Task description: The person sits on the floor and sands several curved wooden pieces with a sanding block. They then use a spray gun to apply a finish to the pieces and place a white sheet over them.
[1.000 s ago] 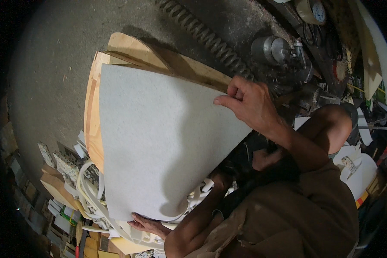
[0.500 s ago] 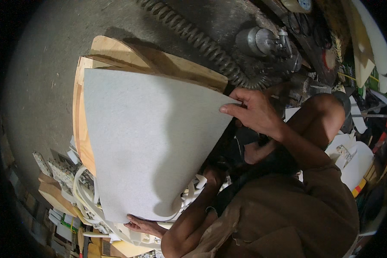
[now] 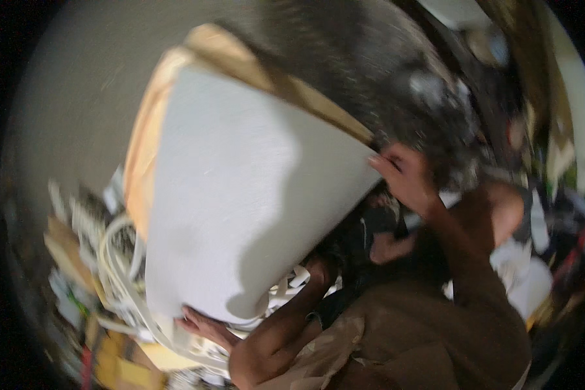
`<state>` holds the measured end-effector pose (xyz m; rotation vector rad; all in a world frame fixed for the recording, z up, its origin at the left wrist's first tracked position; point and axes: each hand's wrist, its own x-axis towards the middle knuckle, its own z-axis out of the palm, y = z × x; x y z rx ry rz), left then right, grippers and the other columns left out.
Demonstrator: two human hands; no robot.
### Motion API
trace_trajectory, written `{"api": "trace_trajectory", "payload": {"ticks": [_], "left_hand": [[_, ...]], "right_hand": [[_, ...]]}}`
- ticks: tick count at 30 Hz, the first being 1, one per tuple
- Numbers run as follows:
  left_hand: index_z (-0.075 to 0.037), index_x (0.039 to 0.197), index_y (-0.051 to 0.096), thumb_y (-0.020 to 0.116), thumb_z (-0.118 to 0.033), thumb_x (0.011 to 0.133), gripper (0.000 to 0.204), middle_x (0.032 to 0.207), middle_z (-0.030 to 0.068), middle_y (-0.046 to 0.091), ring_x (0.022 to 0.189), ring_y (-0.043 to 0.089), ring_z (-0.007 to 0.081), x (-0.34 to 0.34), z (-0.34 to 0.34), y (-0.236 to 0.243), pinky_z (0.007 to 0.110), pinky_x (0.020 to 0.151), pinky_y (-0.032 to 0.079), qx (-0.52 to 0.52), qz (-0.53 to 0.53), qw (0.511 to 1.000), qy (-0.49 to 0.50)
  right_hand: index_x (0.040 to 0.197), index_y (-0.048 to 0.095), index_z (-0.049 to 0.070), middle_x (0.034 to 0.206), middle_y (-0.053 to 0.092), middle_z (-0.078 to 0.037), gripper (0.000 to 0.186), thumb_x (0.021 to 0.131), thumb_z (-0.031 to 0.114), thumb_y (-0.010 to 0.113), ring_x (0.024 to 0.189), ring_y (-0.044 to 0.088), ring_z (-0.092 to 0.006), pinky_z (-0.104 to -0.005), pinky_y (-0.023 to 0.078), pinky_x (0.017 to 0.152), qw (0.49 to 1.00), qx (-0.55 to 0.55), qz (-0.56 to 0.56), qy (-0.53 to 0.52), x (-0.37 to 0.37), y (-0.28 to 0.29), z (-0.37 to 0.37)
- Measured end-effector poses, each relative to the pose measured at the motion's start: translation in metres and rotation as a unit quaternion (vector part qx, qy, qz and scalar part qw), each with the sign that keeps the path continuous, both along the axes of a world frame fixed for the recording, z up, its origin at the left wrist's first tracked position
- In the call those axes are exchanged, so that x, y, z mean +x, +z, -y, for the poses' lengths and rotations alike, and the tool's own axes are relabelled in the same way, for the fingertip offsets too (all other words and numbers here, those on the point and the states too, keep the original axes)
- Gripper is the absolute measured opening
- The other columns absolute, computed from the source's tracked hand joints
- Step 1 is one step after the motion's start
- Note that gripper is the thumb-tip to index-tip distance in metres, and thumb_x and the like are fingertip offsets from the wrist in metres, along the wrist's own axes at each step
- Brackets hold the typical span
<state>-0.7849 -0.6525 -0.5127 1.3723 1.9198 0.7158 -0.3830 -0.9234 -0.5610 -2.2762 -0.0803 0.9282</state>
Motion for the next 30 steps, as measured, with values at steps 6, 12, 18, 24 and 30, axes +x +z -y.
{"api": "trace_trajectory", "payload": {"ticks": [6,12,18,24,30], "left_hand": [[0.002,0.132,0.044,0.057,-0.016,0.099,0.039,0.117,0.0113,0.059,0.105,0.052,0.0173,-0.033,-0.001,-0.015,0.032,0.094,0.042,0.058,0.069,0.994,-0.063],[0.0,0.122,0.048,0.058,-0.016,0.098,0.03,0.111,0.0075,0.057,0.1,0.051,0.0138,-0.034,0.009,-0.012,0.028,0.091,0.041,0.069,0.102,0.99,-0.068],[-0.001,0.117,0.048,0.058,-0.015,0.097,0.027,0.108,0.0084,0.057,0.099,0.052,0.0139,-0.038,0.016,-0.005,0.029,0.091,0.042,0.048,0.084,0.995,-0.033],[-0.004,0.112,0.044,0.059,-0.015,0.096,0.025,0.101,0.0046,0.054,0.089,0.05,0.0126,-0.073,0.041,-0.019,0.028,0.083,0.043,0.212,0.093,0.971,-0.064],[0.005,0.092,0.055,0.07,-0.028,0.085,0.037,0.097,0.0128,0.064,0.092,0.06,0.0219,-0.106,0.065,-0.01,0.037,0.086,0.046,0.203,0.058,0.975,-0.073]], "right_hand": [[0.146,0.036,-0.005,0.148,0.036,-0.031,0.068,0.092,0.027,0.063,0.137,0.036,-0.0473,-0.054,0.031,0.112,0.905,0.029,0.336,0.261,-0.005,0.024,-0.045],[0.156,0.016,0.002,0.16,0.008,-0.031,0.092,0.096,0.068,0.034,0.147,0.012,-0.0506,-0.066,0.01,0.115,0.823,0.058,0.336,0.455,-0.029,-0.001,-0.113],[0.159,0.013,0.013,0.161,0.003,-0.029,0.092,0.093,0.073,0.032,0.148,0.007,-0.0493,-0.0694,0.008,0.112,0.772,0.068,0.346,0.53,-0.051,-0.019,-0.162],[0.16,0.008,0.015,0.164,-0.002,-0.023,0.096,0.09,0.076,0.032,0.149,0.003,-0.048,-0.0763,0.006,0.107,0.756,0.101,0.352,0.543,-0.059,-0.025,-0.183],[0.16,0.007,0.015,0.164,0.0,-0.023,0.099,0.088,0.079,0.031,0.147,0.009,-0.0513,-0.0766,0.006,0.107,0.758,0.075,0.357,0.541,-0.067,-0.029,-0.191]]}}
